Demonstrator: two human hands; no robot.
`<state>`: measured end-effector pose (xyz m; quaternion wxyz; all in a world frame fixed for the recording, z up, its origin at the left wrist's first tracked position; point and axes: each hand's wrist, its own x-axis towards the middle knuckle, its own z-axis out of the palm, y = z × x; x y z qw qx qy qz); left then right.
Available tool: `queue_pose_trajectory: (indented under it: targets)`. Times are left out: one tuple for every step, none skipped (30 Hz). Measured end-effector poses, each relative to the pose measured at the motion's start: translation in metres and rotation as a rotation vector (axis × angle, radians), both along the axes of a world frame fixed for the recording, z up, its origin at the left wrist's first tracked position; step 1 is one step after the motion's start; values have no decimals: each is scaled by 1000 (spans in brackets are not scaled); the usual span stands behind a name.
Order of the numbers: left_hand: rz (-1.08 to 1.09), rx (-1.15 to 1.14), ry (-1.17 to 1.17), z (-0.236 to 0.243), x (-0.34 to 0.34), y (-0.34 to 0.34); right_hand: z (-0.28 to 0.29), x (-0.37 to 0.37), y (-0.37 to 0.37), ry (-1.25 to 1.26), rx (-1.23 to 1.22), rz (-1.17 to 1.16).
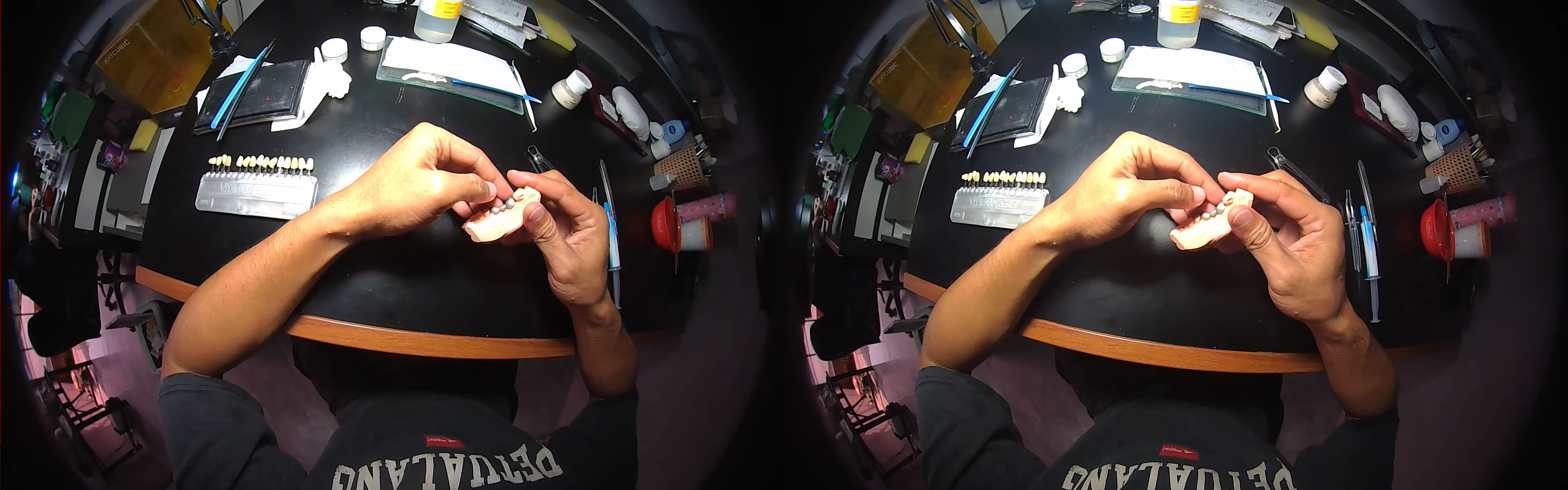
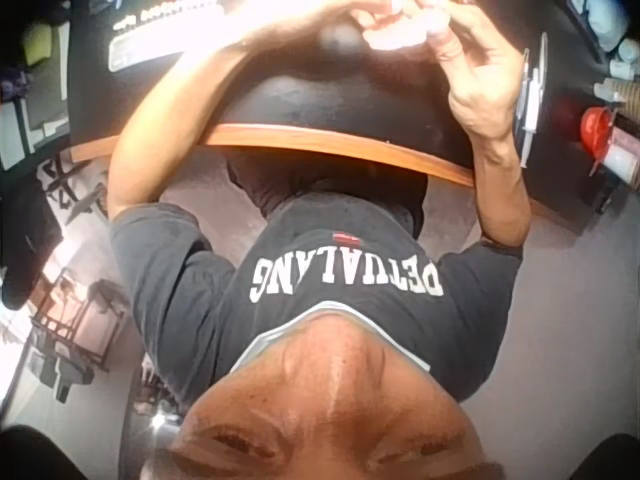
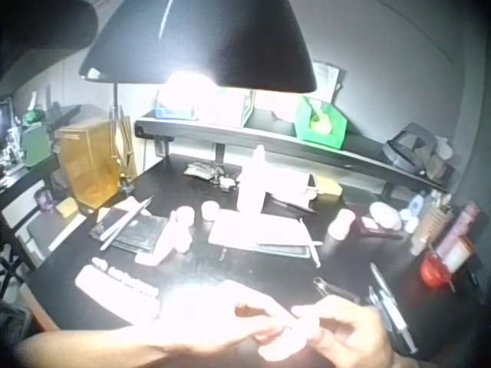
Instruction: The person fits a dental implant into a partial denture model by hand, then uses a white cloth to wipe the surface of the denture.
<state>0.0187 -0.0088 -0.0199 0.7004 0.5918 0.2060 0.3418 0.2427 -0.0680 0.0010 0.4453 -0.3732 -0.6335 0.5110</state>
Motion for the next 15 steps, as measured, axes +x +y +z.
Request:
queue_pose_trajectory:
  targets:
    - [-4, 4, 5, 0, 0, 0, 0, 0, 0, -3, 3, 0]
    - [-5, 3, 4, 1, 1, 0, 1, 0, 0, -6, 5, 0]
    - [4, -1, 14, 1, 1, -1, 1, 0, 0, -7, 5, -1]
    - [13, -6, 25, 1, 2, -2, 1, 0, 0, -9, 2, -2]
    - [13, -8, 25, 2, 2, -3, 1, 0, 0, -12, 0, -2]
    - [33, 74, 72, 4, 2, -5, 1, 0, 0, -12, -2, -3]
    - [54, 157, 118, 6, 2, -6, 1, -1, -1, -8, 6, -6]
    - [55, 157, 118, 6, 2, -6, 1, -2, -1, -5, 14, -9]
    - [89, 169, 128, 6, 2, -7, 0, -3, -1, -5, 13, -8]
    - [123, 182, 137, 7, 2, -7, 0, -3, -1, -2, 24, -23]
    - [123, 183, 135, 7, 2, -7, 0, -3, -1, 2, 35, -38]
    - [119, 201, 121, 7, 1, -6, -1, -4, -1, 1, 36, -38]
    - [113, 216, 105, 6, 1, -5, -2, -3, -1, -11, 46, -44]
    - [112, 215, 102, 7, 0, -4, -2, -3, -1, -23, 57, -49]
    - [52, 135, 89, 8, -2, -2, -2, -3, -1, -26, 56, -50]
